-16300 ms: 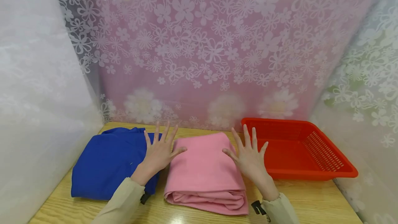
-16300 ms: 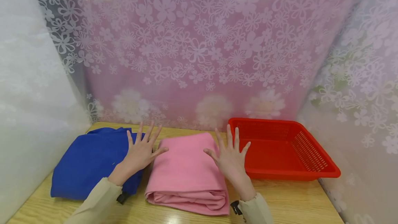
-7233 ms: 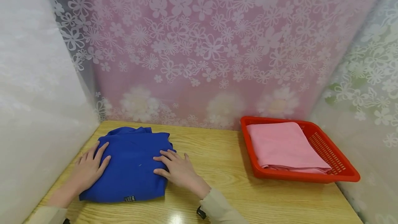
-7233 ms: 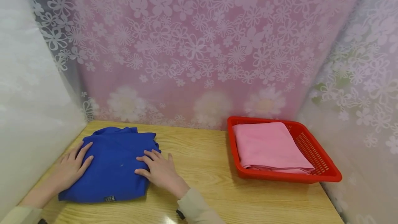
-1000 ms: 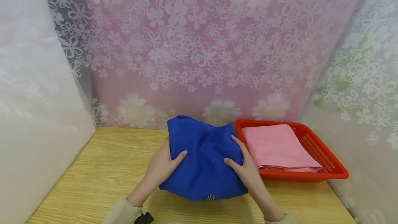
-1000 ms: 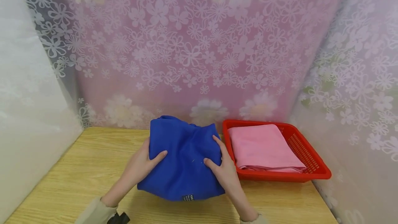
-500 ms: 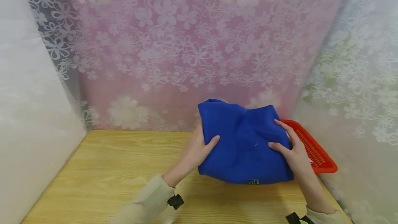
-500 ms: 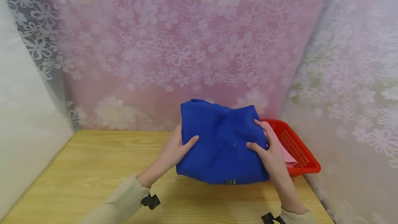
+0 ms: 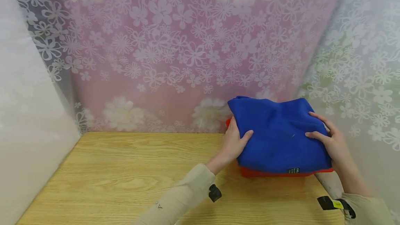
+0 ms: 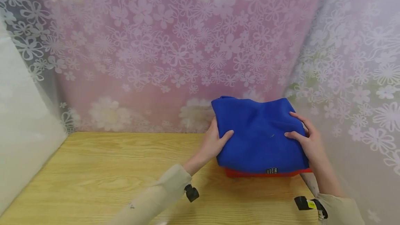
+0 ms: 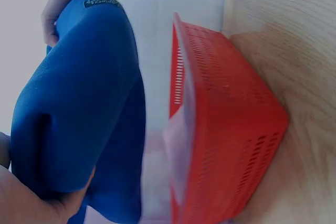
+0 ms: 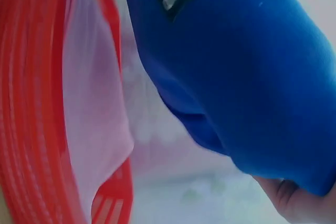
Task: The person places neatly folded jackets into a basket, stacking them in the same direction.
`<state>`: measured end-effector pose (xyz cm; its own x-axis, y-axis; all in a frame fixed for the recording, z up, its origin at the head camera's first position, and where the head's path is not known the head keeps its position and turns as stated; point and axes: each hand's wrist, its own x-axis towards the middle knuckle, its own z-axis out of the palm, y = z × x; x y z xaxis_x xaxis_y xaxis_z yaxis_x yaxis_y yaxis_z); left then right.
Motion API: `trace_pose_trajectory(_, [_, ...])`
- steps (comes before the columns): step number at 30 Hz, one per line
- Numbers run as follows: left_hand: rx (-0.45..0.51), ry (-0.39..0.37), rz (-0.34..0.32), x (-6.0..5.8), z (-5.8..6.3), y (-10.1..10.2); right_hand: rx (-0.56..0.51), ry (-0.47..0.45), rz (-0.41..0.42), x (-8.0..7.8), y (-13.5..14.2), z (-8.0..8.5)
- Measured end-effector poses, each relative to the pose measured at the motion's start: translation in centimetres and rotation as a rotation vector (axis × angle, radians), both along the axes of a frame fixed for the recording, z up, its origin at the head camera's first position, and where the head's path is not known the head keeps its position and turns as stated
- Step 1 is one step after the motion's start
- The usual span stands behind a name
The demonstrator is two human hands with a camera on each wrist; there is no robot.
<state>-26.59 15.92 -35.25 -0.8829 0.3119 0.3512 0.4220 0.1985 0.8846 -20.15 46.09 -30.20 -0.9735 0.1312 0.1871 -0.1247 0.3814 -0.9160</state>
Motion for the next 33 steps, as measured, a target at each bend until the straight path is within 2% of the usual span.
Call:
trace_pose_trajectory(3, [0.031,-0.042,-0.007,-0.5,-1.4,2.0,0.097,-0.038,-0.038,-1.2,1.7,-0.4])
trace_pose_trajectory(6, [0.038,-0.098,0.000,-0.8,-3.1,3.3,0.190,-0.092,-0.051,-2.6,3.2,-1.8])
trace_pose_trajectory(9, [0.022,-0.155,0.054,-0.8,-4.6,3.9,0.235,-0.157,-0.014,-3.7,4.2,-3.8])
trace_pose_trajectory(12, [-0.023,-0.172,0.138,-0.7,-5.2,4.1,0.246,-0.225,0.038,-4.0,4.9,-5.5])
trace_pose_trajectory(15, [-0.114,-0.101,0.220,-0.7,-5.3,4.0,0.328,-0.219,0.060,-3.9,4.9,-6.5])
trace_pose_trajectory(18, [-0.270,0.047,0.274,-1.1,-5.5,3.7,0.515,-0.075,0.041,-3.9,4.3,-7.0])
trace_pose_trajectory(20, [-0.379,0.142,0.271,-1.6,-5.8,3.4,0.635,0.027,0.026,-4.2,3.7,-7.3])
trace_pose_trajectory(22, [-0.460,0.184,0.228,-2.1,-6.3,3.0,0.696,0.073,0.033,-4.6,3.1,-7.5])
trace_pose_trajectory(26, [-0.552,0.129,0.109,-3.1,-7.1,2.1,0.710,0.008,0.078,-5.3,2.6,-7.6])
trace_pose_trajectory(28, [-0.574,0.099,0.063,-3.5,-7.3,1.6,0.736,-0.012,0.073,-5.5,2.5,-7.5])
trace_pose_trajectory(30, [-0.584,0.091,0.035,-3.7,-7.3,1.2,0.806,0.026,0.023,-5.7,2.1,-7.5])
trace_pose_trajectory(33, [-0.583,0.109,0.008,-3.7,-7.0,0.6,0.907,0.120,-0.110,-5.3,0.5,-7.4])
